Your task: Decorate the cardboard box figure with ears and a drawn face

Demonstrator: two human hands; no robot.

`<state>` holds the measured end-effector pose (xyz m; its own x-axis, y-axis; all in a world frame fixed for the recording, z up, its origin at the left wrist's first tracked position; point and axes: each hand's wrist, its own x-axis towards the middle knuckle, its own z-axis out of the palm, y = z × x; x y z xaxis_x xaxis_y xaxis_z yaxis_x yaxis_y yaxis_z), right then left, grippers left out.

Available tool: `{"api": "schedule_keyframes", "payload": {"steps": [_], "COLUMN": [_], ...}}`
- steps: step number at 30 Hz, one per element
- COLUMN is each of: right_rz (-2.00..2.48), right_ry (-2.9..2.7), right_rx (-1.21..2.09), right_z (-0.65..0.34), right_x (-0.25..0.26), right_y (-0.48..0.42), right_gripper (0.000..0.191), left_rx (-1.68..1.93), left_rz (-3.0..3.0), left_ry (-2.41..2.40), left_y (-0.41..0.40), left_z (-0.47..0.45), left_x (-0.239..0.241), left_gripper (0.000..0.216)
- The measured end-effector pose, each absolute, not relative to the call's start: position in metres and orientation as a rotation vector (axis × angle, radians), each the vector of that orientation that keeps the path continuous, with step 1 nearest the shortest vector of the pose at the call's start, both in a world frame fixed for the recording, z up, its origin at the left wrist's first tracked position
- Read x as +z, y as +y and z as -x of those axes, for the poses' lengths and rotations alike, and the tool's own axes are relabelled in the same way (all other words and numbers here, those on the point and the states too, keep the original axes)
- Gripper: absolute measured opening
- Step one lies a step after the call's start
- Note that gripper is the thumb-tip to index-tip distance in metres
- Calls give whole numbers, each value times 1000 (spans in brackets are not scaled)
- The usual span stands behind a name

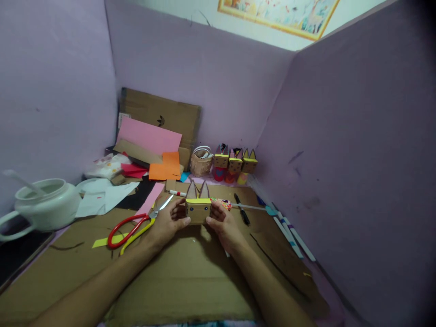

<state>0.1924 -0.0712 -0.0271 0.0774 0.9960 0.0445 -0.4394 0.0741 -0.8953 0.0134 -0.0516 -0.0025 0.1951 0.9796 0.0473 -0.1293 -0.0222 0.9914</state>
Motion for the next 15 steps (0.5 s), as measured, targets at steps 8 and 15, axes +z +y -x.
{"api": "schedule_keyframes", "payload": {"steps": [8, 15], "right_rz": [867, 930], "right_ry": [-870, -836], "right_rx": [1328, 1309], "right_z": [-191, -192], "right_x": [-20, -18], "right_y": [-74, -75], "right_gripper": [49, 35], "left_rx": [1150, 1138], "left_rz": [-1263, -1275], "left_ry": [963, 970], "left_y": [-53, -53], "left_z": [-14, -15], "left_x": [-2, -3], "left_gripper": [61, 61]}}
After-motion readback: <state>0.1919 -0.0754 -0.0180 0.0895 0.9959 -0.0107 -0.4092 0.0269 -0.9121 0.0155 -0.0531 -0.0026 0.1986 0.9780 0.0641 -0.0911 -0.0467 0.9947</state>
